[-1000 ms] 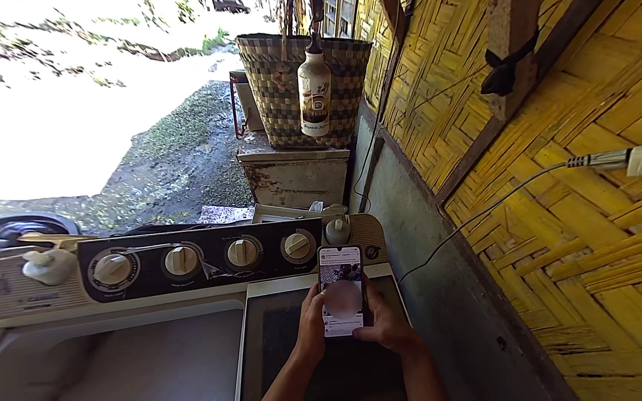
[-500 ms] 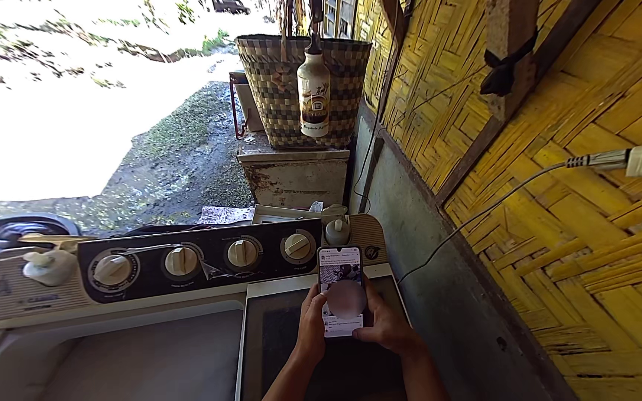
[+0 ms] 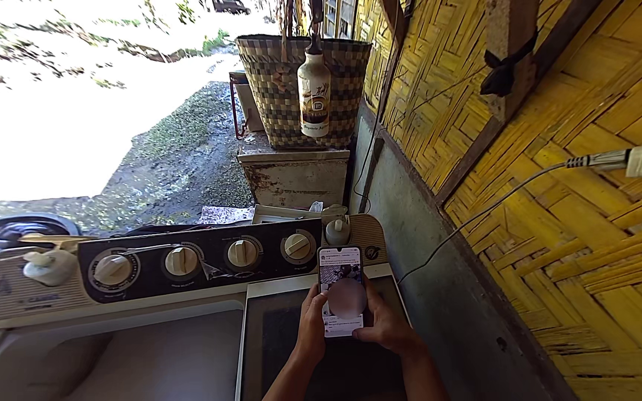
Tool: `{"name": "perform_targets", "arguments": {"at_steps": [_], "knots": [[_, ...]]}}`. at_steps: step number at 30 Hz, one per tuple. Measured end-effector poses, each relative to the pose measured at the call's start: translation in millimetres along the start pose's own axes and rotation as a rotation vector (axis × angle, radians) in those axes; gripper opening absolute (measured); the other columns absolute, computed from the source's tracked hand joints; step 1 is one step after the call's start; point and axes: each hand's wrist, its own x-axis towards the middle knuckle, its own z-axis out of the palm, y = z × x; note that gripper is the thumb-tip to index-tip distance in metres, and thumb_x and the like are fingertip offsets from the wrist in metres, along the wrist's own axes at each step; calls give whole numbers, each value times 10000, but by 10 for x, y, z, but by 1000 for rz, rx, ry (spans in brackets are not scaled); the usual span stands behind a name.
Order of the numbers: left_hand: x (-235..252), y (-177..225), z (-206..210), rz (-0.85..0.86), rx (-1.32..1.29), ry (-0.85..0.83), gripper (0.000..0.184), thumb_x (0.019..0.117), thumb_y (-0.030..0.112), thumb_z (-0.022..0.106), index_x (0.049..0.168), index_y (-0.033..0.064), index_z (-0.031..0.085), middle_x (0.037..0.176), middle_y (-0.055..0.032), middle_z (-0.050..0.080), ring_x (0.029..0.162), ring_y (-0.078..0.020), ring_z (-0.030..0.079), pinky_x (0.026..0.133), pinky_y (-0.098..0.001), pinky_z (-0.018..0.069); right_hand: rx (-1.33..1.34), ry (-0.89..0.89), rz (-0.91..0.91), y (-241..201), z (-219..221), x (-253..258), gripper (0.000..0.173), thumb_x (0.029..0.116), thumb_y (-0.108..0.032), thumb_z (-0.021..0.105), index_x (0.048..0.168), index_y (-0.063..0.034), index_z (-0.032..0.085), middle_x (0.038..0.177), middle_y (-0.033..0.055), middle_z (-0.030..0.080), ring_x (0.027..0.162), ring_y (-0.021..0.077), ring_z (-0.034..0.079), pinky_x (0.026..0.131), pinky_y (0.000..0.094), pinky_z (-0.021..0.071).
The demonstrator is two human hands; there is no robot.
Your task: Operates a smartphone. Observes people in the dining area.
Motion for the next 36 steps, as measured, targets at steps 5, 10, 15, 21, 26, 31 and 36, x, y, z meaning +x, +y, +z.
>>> {"name": "perform_targets", "arguments": {"at_steps": [5, 10, 15, 21, 26, 31, 36], "knots": [[5, 1, 2, -6, 3, 0, 417, 998, 175, 319, 1332, 10, 506, 1117, -49, 674, 988, -75, 678, 866, -267, 582, -5, 8, 14, -14, 7, -1, 1192, 686, 225, 607, 1572, -1, -158, 1541, 157, 417, 1334, 187, 561, 1103, 361, 507], [4, -6, 0, 2, 0, 0, 424, 996, 181, 327, 1339, 9, 506, 1122, -51, 678, 996, -78, 679, 873, -268, 582, 1, 8, 10, -16, 11, -3, 1197, 683, 230, 606, 1574, -5, -158, 1546, 159, 413, 1343, 191, 554, 1110, 368, 501], [-5, 2, -1, -2, 2, -1, 420, 994, 179, 326, 1336, 11, 503, 1116, -49, 676, 991, -75, 678, 868, -266, 583, 1, 10, 5, -15, 12, -1, 1198, 681, 235, 604, 1574, 1, -160, 1554, 166, 403, 1354, 198, 544, 1116, 368, 496], [1, 12, 10, -8, 1, 9, 392, 1004, 169, 317, 1302, 19, 524, 1077, -45, 688, 958, -79, 689, 841, -265, 591, -18, 29, 8, -27, 31, -2, 1195, 672, 220, 610, 1574, 10, -147, 1548, 161, 408, 1346, 175, 548, 1112, 346, 497], [4, 5, 1, 0, -1, 3, 397, 1002, 173, 317, 1305, 20, 524, 1089, -49, 684, 968, -80, 686, 853, -269, 589, -19, 27, 10, -32, 32, -3, 1199, 674, 221, 607, 1576, 3, -152, 1546, 162, 414, 1341, 179, 555, 1108, 351, 501], [1, 1, 5, -2, -4, 5, 410, 997, 180, 324, 1322, 14, 511, 1111, -49, 677, 995, -80, 678, 873, -270, 580, -25, 23, 14, -35, 31, -4, 1191, 680, 220, 601, 1574, 6, -156, 1537, 160, 424, 1337, 175, 558, 1112, 351, 498], [4, 0, 5, -1, -2, 4, 404, 994, 177, 323, 1311, 18, 517, 1095, -42, 680, 976, -73, 680, 860, -267, 584, -20, 29, 11, -19, 25, -2, 1191, 681, 213, 612, 1574, 7, -149, 1533, 159, 431, 1329, 178, 565, 1105, 351, 504]]}}
